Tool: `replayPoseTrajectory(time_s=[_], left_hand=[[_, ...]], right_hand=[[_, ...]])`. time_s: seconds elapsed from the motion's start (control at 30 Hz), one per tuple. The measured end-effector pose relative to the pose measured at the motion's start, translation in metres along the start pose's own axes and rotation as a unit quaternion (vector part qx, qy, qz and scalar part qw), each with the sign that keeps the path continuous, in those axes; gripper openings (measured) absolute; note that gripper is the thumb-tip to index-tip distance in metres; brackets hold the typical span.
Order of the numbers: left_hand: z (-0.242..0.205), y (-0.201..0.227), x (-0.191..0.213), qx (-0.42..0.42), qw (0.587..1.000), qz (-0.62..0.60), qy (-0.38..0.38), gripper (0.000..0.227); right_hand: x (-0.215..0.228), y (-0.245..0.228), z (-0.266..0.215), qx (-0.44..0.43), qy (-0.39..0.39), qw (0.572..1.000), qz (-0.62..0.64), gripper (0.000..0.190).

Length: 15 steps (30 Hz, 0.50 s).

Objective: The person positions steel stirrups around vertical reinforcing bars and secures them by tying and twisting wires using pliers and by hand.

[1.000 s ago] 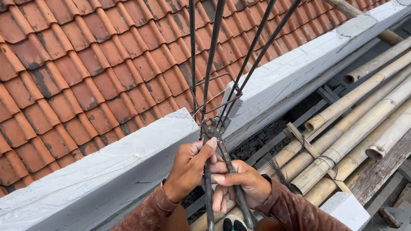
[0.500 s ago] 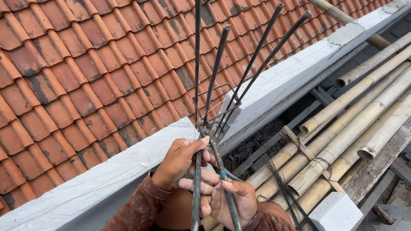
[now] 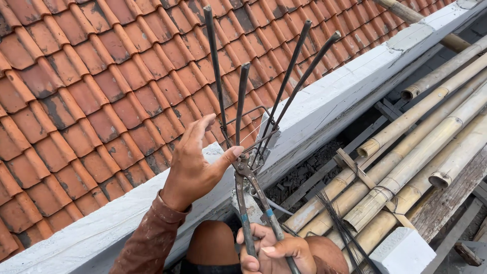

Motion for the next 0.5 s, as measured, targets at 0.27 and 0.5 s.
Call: replayPoseTrajectory(time_s=[0.27, 0.5], left_hand=[[0.023, -0.040, -0.037, 0.068, 0.987, -0.096, -0.108, 0.064], [0.010, -0.020, -0.029, -0.019, 1.000, -0.004, -0.007, 0.059]], right_hand=[[0.022, -0.042, -0.027, -0.033, 0.110, 0.978, -0.176, 0.054], [0.037, -0.107, -0.047, -0.042, 0.145, 0.857, -0.492, 0.039]])
Point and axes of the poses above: each hand's wrist, its own z-axis towards the middle knuckle, its own x-axis out of the back of the hand, y = z × x, the point moved 10 cm from there along z, towards the middle knuckle, and after that the axes turned 2 degrees about -z, right-handed, at the moved point
